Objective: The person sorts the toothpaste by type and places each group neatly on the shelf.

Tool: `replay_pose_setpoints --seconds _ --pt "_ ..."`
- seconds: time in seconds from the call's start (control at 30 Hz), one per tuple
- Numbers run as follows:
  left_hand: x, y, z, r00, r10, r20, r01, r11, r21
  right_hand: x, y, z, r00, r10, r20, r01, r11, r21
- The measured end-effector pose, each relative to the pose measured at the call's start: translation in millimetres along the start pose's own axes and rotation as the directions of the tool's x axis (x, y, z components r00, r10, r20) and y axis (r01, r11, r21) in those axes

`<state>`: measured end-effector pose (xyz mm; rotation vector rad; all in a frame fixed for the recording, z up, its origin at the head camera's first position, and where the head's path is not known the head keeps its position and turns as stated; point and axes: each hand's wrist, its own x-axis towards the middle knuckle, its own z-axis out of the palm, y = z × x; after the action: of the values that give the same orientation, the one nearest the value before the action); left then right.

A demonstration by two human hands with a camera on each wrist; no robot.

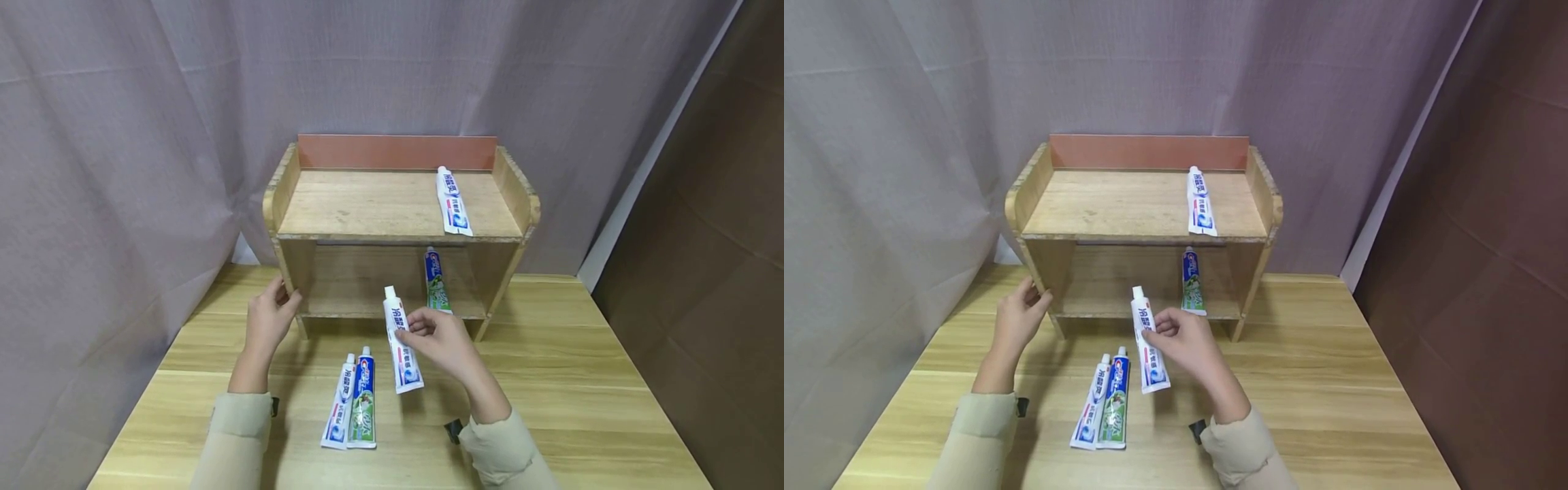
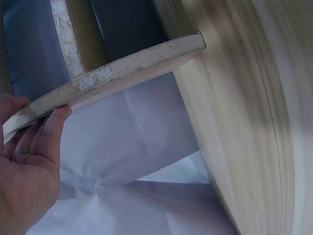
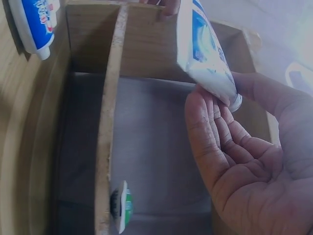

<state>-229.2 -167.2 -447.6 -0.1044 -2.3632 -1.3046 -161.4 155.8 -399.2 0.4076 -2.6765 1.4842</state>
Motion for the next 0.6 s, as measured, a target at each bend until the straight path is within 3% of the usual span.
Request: replay_pose_setpoints --seconds 0.6 --pt "0.0 -1.2 0.1 1.0 -0.006 -0.005 0.006 1.0 0.013 8.1 -17.8 -9.2 0.999 -0.049 0.013 0.049 0.999 -0.002"
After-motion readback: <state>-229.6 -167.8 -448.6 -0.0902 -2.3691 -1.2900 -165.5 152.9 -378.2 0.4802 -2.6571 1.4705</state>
